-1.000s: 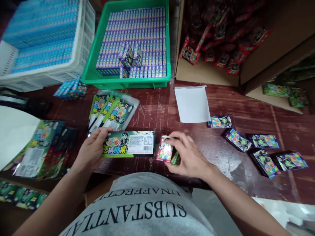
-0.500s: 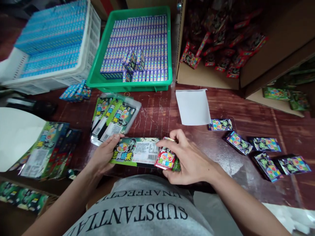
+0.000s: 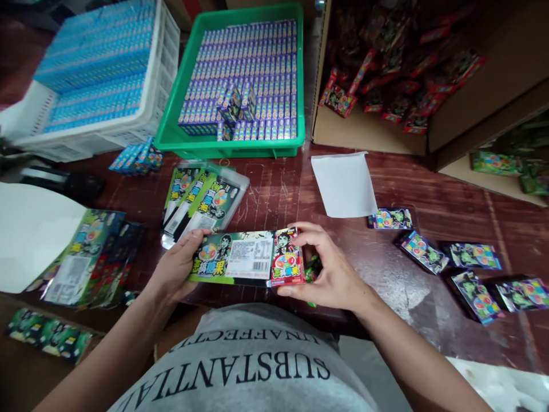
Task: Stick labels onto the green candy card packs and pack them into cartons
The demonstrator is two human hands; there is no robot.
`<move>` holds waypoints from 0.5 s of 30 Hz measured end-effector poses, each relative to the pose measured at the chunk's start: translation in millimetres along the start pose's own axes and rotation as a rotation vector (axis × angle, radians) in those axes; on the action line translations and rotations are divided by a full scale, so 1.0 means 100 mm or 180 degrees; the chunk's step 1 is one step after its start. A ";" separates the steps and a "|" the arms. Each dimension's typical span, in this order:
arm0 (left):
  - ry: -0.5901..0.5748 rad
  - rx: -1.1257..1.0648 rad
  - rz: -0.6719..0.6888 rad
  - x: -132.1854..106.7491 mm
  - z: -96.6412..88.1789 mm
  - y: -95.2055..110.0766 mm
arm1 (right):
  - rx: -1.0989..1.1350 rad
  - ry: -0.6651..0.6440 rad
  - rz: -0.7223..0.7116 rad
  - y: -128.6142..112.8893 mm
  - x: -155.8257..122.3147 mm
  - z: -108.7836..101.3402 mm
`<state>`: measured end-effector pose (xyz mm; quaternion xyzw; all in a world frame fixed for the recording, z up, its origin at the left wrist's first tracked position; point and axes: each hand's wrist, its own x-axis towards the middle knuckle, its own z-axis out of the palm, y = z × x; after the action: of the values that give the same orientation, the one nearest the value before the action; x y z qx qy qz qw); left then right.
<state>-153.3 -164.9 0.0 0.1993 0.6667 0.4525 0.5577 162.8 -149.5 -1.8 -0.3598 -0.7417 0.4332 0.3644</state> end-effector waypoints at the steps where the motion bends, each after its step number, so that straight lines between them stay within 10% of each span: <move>1: 0.0018 -0.0044 -0.0039 0.00 0.01 0.00 | -0.0110 0.0041 -0.0029 0.01 0.00 0.00; 10: -0.0052 0.0010 -0.0020 -0.03 0.03 0.08 | -0.0378 -0.0416 -0.0080 -0.02 -0.04 -0.10; 15: -0.0101 -0.0012 -0.0011 0.02 0.03 0.07 | -0.0523 0.0211 -0.0027 -0.01 0.09 -0.07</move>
<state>-152.7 -158.8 5.0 0.2042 0.6573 0.4495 0.5694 163.9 -139.7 3.9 -0.3995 -0.7637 0.3572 0.3599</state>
